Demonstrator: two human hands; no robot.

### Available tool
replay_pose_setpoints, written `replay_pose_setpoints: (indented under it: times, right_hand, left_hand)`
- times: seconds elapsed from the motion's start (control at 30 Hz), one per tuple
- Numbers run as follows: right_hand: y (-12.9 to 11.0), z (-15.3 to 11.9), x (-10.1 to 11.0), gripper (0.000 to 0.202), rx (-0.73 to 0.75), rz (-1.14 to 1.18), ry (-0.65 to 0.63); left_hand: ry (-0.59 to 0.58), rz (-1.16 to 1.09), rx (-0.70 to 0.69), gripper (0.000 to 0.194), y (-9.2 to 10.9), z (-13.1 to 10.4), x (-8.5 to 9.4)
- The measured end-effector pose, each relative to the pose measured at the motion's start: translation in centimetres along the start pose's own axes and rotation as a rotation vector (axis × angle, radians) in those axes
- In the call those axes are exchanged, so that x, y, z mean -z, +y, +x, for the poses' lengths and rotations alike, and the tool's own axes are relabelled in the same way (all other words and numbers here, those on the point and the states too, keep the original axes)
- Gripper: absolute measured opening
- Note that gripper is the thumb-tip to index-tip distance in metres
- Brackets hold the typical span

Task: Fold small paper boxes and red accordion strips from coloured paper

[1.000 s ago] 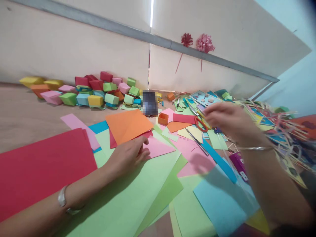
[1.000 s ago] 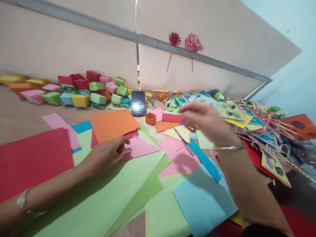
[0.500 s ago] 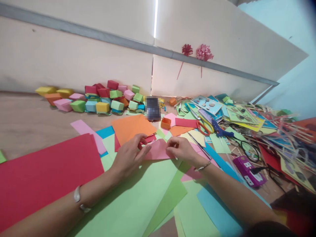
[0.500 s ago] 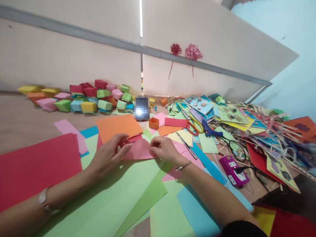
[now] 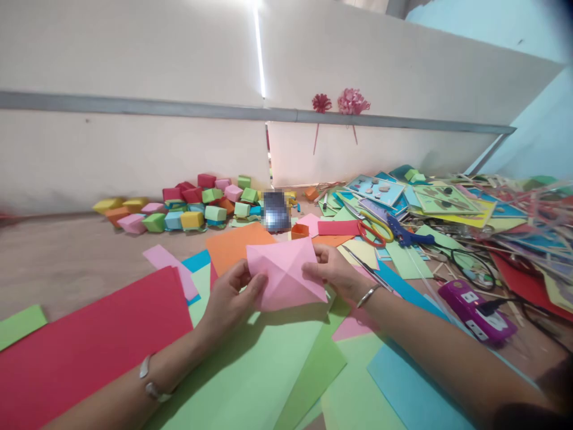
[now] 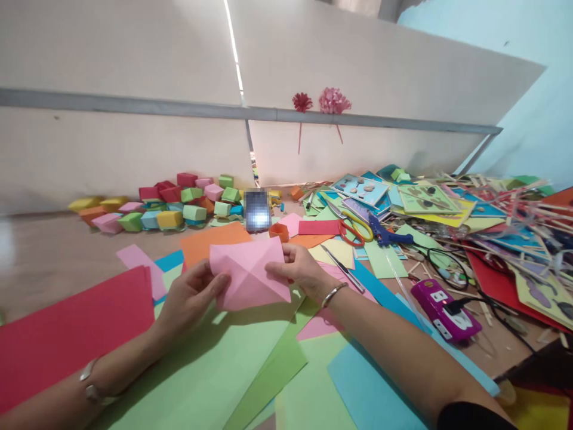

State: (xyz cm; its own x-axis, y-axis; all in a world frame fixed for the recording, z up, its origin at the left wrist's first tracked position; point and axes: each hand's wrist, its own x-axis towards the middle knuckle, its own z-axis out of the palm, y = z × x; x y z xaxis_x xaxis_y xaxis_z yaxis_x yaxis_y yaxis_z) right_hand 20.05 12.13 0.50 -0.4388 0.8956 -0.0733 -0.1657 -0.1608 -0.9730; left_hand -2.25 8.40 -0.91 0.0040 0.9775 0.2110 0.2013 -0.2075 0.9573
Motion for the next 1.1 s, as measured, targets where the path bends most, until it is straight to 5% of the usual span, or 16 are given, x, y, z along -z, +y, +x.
replay_pose_setpoints:
  times: [0.43,0.73,0.9,1.03,1.1]
  right_hand:
    - [1.9,1.3,0.7,0.027,0.057,0.029,0.067]
    - [1.4,1.3,0.7,0.020,0.098,0.064,0.173]
    - [1.2,1.2,0.3,0.018,0.096,0.042,0.236]
    - [1.5,1.4,0.2,0.022,0.052,0.031,0.266]
    - [1.6,1.4,0.0,0.023,0.028,0.014,0.258]
  left_hand:
    - [0.060,-0.088,0.099,0.040,-0.4,-0.1,-0.2]
    - [0.113,-0.024,-0.050,0.014,-1.4,-0.2,0.1]
    - [0.107,0.151,-0.301,0.023,-0.4,-0.5,0.8]
    - [0.133,0.743,-0.923,0.039,0.8,-1.1,0.6]
    - [0.166,0.993,-1.120,0.042,1.1,-1.3,0.4]
